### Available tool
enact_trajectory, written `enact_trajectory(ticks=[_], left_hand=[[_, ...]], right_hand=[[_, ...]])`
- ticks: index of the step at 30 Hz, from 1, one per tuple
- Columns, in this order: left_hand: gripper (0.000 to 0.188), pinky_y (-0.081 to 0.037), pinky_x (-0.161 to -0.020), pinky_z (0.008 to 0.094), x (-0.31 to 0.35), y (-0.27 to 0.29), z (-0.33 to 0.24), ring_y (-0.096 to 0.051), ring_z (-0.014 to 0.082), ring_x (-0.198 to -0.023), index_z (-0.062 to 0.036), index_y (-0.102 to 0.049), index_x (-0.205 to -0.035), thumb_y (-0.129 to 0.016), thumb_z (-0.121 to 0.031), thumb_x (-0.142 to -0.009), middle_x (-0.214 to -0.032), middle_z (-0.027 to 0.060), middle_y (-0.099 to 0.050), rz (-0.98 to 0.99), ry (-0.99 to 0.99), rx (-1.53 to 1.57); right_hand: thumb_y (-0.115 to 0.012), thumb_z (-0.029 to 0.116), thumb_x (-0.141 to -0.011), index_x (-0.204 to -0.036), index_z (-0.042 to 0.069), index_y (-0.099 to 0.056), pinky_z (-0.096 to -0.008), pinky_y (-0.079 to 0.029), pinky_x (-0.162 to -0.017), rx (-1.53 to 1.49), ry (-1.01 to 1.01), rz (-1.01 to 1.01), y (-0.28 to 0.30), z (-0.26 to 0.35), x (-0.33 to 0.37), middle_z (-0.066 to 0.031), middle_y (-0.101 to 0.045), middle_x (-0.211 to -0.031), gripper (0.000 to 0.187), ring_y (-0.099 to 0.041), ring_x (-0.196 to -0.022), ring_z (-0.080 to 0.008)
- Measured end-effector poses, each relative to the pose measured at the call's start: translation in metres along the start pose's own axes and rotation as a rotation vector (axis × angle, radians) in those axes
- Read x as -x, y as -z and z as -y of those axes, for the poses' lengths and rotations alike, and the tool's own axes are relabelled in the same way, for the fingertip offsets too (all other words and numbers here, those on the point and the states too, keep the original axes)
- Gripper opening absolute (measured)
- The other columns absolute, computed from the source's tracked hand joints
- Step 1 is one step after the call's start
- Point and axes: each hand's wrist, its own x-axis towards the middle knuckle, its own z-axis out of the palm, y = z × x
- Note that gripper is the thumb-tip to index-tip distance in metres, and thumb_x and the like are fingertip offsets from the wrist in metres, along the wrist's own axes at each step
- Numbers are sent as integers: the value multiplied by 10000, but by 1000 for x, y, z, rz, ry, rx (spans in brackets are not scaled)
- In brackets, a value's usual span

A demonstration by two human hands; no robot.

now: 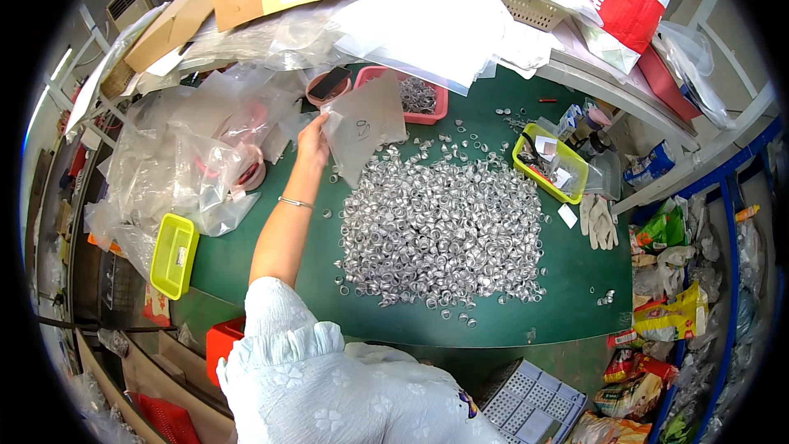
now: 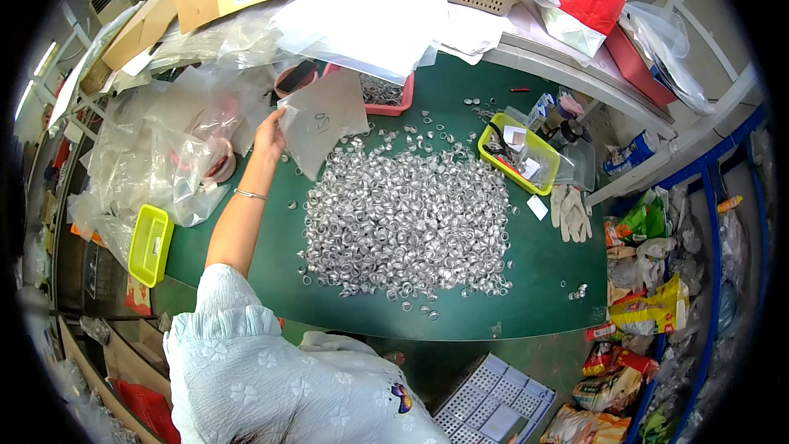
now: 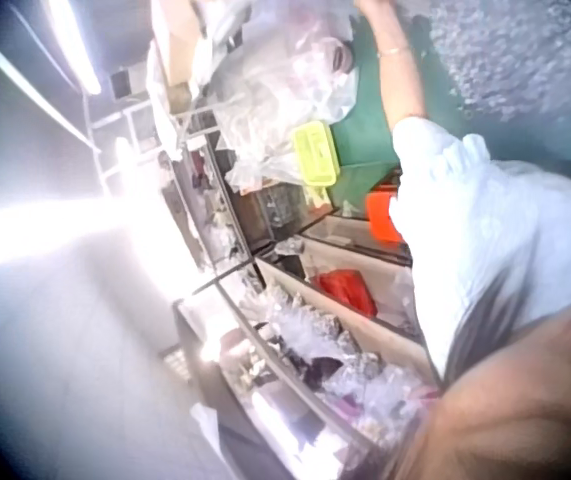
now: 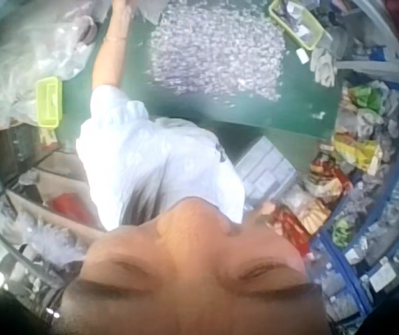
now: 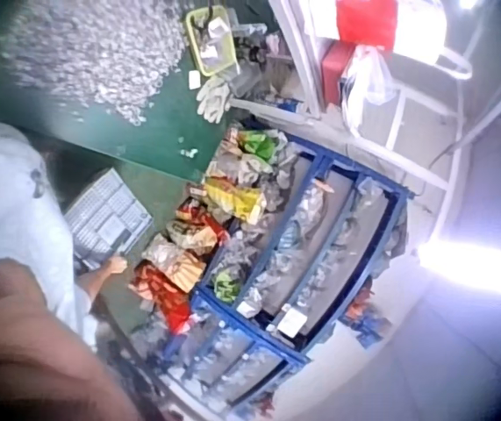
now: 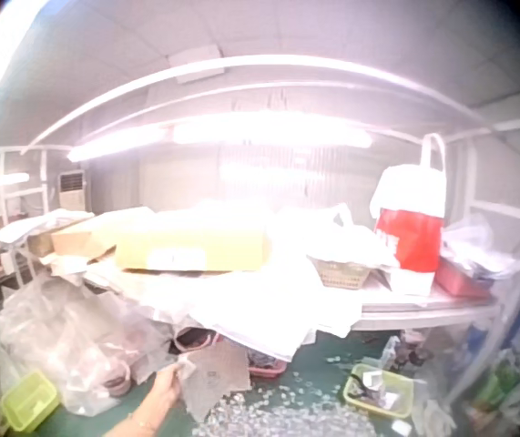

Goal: The person empties a crate of small metal components onto a table, retrieves a plastic bag, and then picks up several of the components by hand and places them into the bag.

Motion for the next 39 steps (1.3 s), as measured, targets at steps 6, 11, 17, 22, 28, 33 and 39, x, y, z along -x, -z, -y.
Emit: enact_trajectory(ticks=[6,11,17,22,28,33,39], left_hand=[[273,-448,-874,375,22,54,-45,-587,261,-915,54,-507,-1081,-405,-87,-870,-988,151,-612,88,269,104],[248,-497,-762,342,50,141,-43,-599,231,-805,37,-546,-969,-393,-120,-852,-893,124,-613,-61,379,-41],[138,-517,-511,328,99,199,-65,-599,200,-601,4,-572,-849,-478,-86,-803,-736,102,-610,-489,317,-582],[124,-508,-393,306,130,171,-79,-522,182,-460,62,-528,-642,-584,-16,-720,-575,107,-528,-512,171,-978],[144,-523,-483,319,91,218,16,-613,211,-606,71,-590,-732,-637,-62,-699,-735,138,-605,-614,64,-778],[818,-316,-953,530,120,229,81,-344,331,-1228,-43,-418,-1242,-773,-379,-586,-1289,219,-391,-544,97,-1593],[1215,-253,-979,566,170,201,75,-206,327,-1296,-20,-115,-1360,-826,-450,-473,-1364,194,-253,-914,424,-1391]], right_hand=[[-483,353,-849,-779,117,-632,-416,-468,-517,-90,11,1,-17,25,-3,-115,-607,-670,288,-602,-618,-260],[-483,352,-850,-804,117,-630,-413,-471,-518,-147,43,0,-25,33,-3,-114,-607,-669,281,-603,-615,-261],[-484,351,-852,-835,116,-627,-410,-475,-519,-177,77,9,-28,40,-4,-112,-608,-667,276,-604,-611,-261],[-484,351,-853,-860,115,-625,-407,-478,-520,-195,97,4,-28,45,-10,-111,-608,-666,274,-604,-608,-262],[-484,350,-854,-891,115,-622,-403,-481,-521,-216,132,-8,-25,54,-12,-109,-608,-664,274,-605,-605,-263],[-485,349,-856,-916,114,-619,-400,-484,-522,-206,166,-17,-27,58,-8,-108,-609,-663,277,-606,-602,-263],[-485,348,-857,-947,114,-617,-397,-488,-523,-216,251,-31,-39,57,-7,-106,-609,-661,283,-607,-598,-264]])
